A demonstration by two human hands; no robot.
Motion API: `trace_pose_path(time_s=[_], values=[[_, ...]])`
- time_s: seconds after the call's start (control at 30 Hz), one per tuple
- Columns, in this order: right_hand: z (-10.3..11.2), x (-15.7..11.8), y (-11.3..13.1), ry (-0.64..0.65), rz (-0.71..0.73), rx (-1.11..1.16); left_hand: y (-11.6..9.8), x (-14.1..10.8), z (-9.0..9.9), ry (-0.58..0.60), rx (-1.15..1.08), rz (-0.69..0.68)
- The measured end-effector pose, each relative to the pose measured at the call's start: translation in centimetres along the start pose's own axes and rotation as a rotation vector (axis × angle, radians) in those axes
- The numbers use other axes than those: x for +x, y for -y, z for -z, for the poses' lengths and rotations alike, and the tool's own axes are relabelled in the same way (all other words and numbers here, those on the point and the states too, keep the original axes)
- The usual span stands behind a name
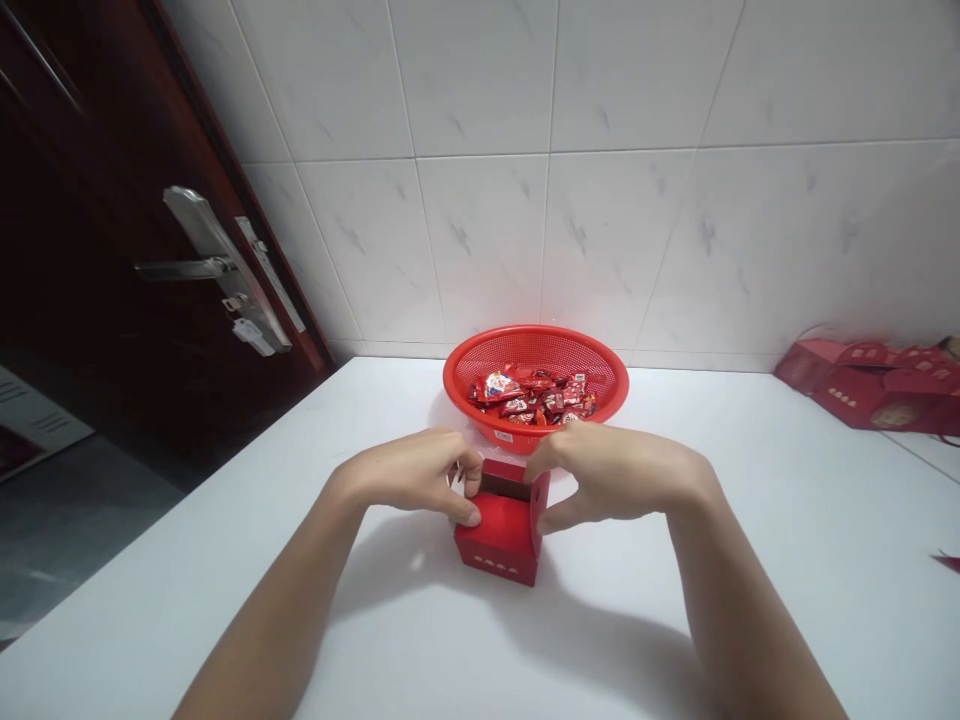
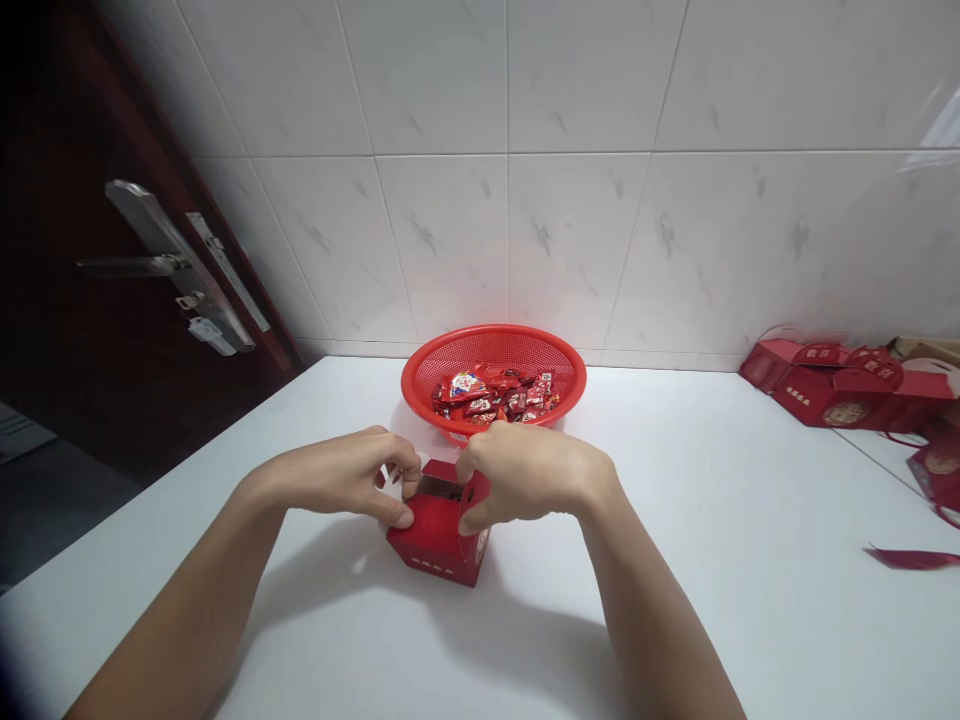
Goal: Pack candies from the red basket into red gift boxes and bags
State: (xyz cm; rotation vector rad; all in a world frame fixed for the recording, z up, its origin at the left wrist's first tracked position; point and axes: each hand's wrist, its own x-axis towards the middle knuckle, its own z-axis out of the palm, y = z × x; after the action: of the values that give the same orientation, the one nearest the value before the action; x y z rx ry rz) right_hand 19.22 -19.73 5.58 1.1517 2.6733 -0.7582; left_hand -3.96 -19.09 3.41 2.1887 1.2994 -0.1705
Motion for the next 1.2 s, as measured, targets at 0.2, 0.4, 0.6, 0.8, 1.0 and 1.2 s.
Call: trace_pose_path(time_s=[0.2, 0.4, 0.6, 0.8, 1.0, 1.2], values=[[-0.2, 0.6, 0.4, 0.052, -0.016, -0.006, -0.2, -0.2, -0.4, -0.038, 0.019, -0.016], [-0.6, 1.3, 0.5, 0.069, 0.024, -0.041, -1.2, -0.4, -0.5, -0.105, 0.064, -0.044], [-0.6, 1.6, 0.5, 0.089, 0.019, -0.025, -1.8, 0.0, -0.9, -0.049, 0.065, -0.105], [-0.5, 1.3, 0.4, 0.008, 0.03, -0.021, -1.9, 0.2, -1.2, -0.034, 0.058, -0.075], [-1.0, 2.0, 0.3, -0.049, -0.072, -0.025, -2.0, -0.4, -1.1, -0.157, 0.075, -0.086], [-0.9, 2.1, 0.3, -0.018, -0.08, -0.004, -2.2, -0.3, -1.2, -0.113, -0.026, -0.165]])
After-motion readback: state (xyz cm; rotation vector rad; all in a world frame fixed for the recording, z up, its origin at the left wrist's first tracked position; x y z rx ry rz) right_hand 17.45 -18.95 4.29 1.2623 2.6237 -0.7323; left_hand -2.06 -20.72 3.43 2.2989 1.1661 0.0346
